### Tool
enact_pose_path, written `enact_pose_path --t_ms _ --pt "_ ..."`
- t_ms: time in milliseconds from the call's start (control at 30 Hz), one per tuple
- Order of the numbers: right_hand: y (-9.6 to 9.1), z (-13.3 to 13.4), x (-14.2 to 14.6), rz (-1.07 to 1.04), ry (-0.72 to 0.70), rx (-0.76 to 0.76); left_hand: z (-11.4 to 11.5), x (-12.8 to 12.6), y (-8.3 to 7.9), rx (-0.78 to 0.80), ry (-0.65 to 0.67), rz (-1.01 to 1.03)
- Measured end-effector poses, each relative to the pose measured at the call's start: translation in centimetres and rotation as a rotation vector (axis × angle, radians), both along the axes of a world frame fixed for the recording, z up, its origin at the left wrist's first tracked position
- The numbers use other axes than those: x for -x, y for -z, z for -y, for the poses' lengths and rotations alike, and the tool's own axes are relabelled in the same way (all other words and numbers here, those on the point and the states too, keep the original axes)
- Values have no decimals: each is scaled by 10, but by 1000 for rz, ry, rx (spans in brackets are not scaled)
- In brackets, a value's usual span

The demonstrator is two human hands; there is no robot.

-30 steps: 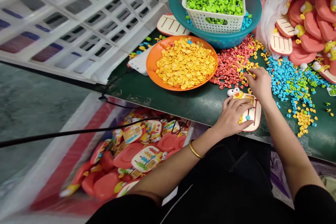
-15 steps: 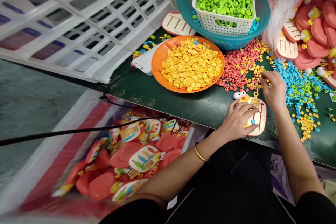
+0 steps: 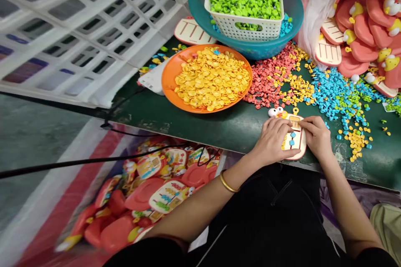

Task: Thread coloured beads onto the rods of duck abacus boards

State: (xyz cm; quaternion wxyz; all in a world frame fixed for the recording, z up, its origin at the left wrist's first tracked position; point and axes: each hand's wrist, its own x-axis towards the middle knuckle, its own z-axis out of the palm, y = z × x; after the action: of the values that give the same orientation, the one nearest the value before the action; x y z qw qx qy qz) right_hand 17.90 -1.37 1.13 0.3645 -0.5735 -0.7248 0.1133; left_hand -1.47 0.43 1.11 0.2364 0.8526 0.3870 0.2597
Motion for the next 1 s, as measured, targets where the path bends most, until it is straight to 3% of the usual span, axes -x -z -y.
enact_pose_path --t_ms 200,333,400,467,600,733,1000 --pt "-3 23 11 -71 -32 21 -2 -6 2 21 -35 14" --pt "-4 13 -22 38 413 -19 -4 -12 2 15 28 9" --pt "-5 4 -36 136 505 38 -4 -13 1 -3 63 11" --pt "-7 -4 -39 122 433 88 -3 -13 -1 -9 74 20" --pt "-8 -9 -17 -99 248 104 0 -10 0 11 110 56" --pt "-2 -2 -5 -22 262 35 -1 -7 2 25 142 56" --pt "-4 27 0 -30 121 106 -8 -14 3 -11 84 10"
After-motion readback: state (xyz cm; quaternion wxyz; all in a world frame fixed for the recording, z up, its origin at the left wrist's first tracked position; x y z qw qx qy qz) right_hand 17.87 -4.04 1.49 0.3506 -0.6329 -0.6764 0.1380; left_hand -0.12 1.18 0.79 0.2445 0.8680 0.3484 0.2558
